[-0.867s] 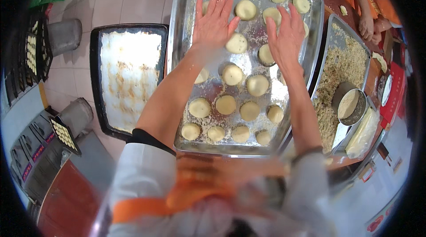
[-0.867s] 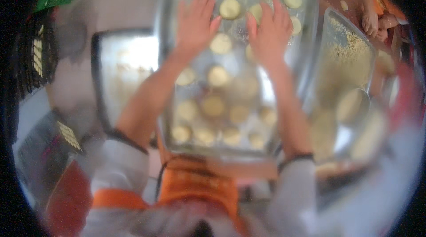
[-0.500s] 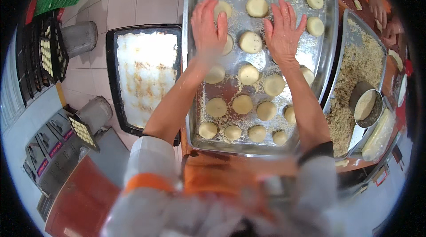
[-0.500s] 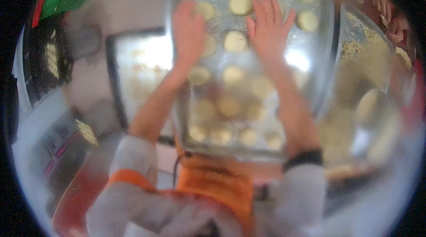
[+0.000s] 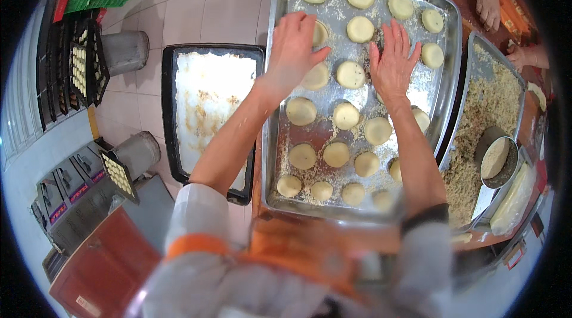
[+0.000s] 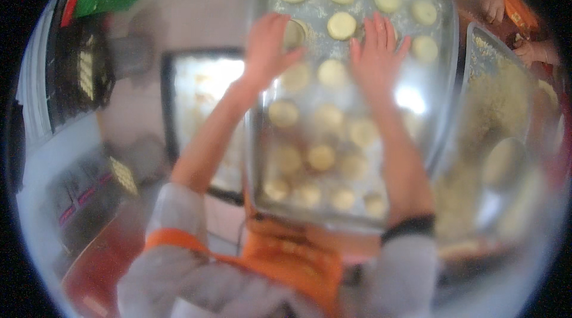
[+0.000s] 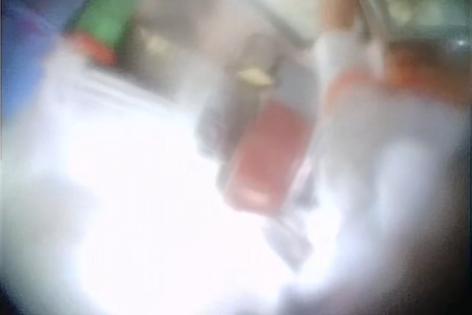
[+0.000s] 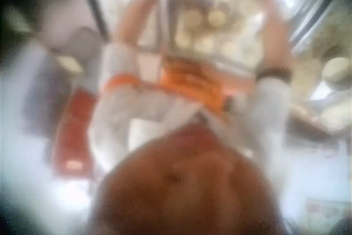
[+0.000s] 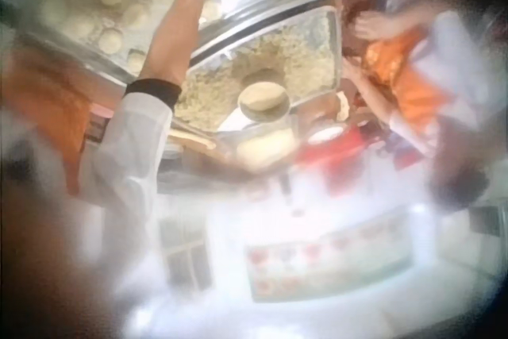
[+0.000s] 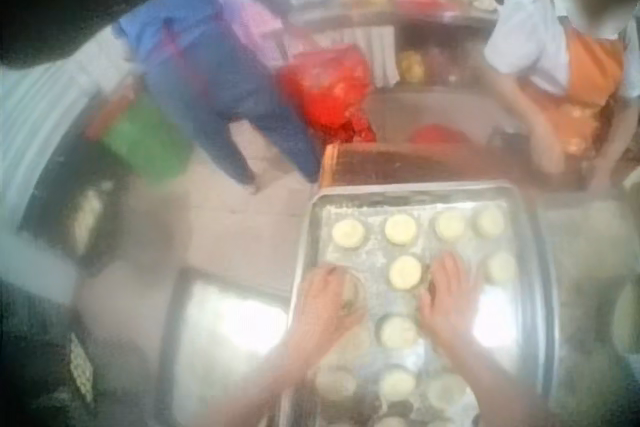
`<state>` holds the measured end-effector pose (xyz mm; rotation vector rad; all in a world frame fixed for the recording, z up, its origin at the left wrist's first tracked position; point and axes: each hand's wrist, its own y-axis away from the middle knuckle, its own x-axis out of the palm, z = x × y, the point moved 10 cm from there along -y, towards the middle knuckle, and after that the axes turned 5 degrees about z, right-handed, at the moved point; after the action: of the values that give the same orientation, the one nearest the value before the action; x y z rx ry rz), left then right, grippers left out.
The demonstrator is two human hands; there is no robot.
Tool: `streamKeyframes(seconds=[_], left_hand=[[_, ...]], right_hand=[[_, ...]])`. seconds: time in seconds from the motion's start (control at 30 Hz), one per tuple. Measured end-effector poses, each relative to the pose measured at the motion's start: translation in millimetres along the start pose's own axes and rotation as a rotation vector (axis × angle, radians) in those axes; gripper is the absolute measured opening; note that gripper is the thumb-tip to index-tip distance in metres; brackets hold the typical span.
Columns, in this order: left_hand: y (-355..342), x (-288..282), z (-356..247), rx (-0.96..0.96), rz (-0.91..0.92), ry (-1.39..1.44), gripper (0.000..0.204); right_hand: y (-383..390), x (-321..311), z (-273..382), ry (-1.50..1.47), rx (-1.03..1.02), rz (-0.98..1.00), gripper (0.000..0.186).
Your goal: The person removes trays of baked items from an oven using cloths, places them on a rack, and then works at a table to press and arrange small dough portions on trays.
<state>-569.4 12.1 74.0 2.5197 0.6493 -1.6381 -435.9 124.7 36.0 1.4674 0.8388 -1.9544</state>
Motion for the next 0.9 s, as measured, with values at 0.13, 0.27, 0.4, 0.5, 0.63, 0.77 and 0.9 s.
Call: streamKeyframes(seconds=[0.13, 0.27, 0.4, 0.5, 0.63, 0.77, 0.9], left_hand=[[-15, 30, 13, -0.028, 0.12, 0.009, 0.051], [-53, 14, -4, 0.083, -0.147, -0.139, 0.043], [-75, 37, -11, 0.066, -0.221, -0.336, 0.047], [-78, 44, -7, 0.007, -0.194, -0.233, 0.05], [-67, 46, 18, -0.123, -0.199, -0.253, 0.052], [-74, 46, 11, -0.098, -0.177, -0.23, 0.053], [-74, 46, 11, -0.06, -0.2, -0.29, 0.051]], right_hand=[[-2, 3, -5, 0.021, -0.006, 0.013, 0.046], [2, 5, -4, -0.019, 0.005, 0.023, 0.048], [1, 1, 1, -0.056, -0.011, 0.008, 0.049], [7, -20, -18, -0.403, 0.041, -0.127, 0.047], [34, -25, -14, -0.384, -0.035, 0.238, 0.053], [66, -14, -9, -0.238, -0.123, 0.394, 0.058], [49, -20, -12, -0.289, -0.14, 0.438, 0.059]])
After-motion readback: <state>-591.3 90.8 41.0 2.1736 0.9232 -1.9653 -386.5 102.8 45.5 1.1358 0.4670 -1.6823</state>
